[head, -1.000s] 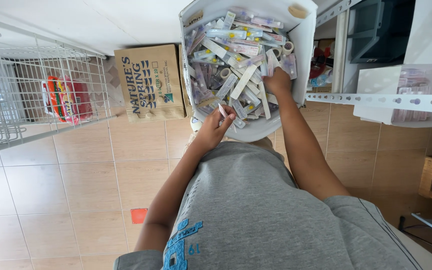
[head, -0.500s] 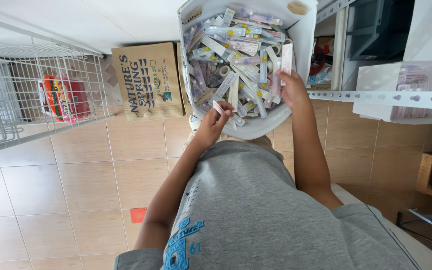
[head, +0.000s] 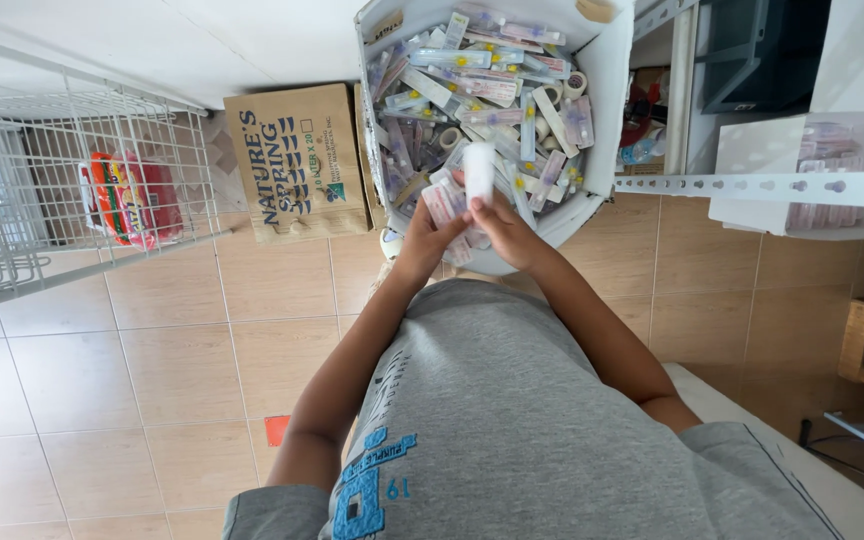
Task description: Sorting and organizing medical syringes from a large bin into specific boxes on a storage shelf.
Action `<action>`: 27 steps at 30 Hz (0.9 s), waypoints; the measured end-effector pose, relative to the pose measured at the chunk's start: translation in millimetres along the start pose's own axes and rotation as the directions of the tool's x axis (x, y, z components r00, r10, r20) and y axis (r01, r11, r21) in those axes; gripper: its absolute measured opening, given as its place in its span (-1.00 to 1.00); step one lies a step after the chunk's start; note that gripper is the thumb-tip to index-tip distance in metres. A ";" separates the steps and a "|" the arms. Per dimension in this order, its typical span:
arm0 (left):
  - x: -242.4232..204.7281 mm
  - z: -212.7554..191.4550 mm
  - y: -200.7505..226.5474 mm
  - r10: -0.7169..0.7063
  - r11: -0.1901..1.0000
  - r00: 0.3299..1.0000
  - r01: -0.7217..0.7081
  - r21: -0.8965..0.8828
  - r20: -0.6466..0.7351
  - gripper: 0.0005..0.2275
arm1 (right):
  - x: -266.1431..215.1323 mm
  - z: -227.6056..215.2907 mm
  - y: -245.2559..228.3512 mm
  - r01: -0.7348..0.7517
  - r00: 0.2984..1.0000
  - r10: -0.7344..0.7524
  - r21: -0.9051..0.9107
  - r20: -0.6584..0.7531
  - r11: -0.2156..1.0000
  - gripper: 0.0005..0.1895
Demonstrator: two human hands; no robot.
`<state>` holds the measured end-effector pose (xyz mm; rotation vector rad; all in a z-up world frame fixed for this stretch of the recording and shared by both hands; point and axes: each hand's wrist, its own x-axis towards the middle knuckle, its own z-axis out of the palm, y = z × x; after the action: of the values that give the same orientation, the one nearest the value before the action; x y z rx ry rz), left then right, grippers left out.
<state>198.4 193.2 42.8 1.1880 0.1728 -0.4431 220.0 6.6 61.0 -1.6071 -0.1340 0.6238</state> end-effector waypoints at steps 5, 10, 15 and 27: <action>-5.1 2.0 8.7 -0.063 0.947 0.996 0.041 -0.319 -0.060 -0.58 | -3.4 11.8 -20.0 0.132 0.989 -0.149 -0.416 -0.009 0.900 -0.29; -9.3 4.3 14.8 0.054 0.982 0.999 -0.055 -0.179 -0.006 -0.62 | -6.0 14.1 -76.8 0.146 0.986 -0.091 -0.455 0.139 0.878 -0.05; -9.0 -6.3 13.4 -0.087 0.958 0.970 0.019 -0.285 -0.226 -0.81 | 21.6 -33.6 -62.3 -0.398 0.916 0.358 -0.509 -0.180 0.763 -0.39; -14.8 -7.9 15.2 0.026 0.987 0.987 -0.050 -0.150 -0.158 -0.51 | 41.2 -98.6 95.8 -0.275 0.951 0.147 -0.962 -0.272 0.000 -0.86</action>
<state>192.3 208.6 58.1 1.0727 0.3132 -0.2975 274.4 -77.0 -42.2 -3.1860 -0.3144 0.7140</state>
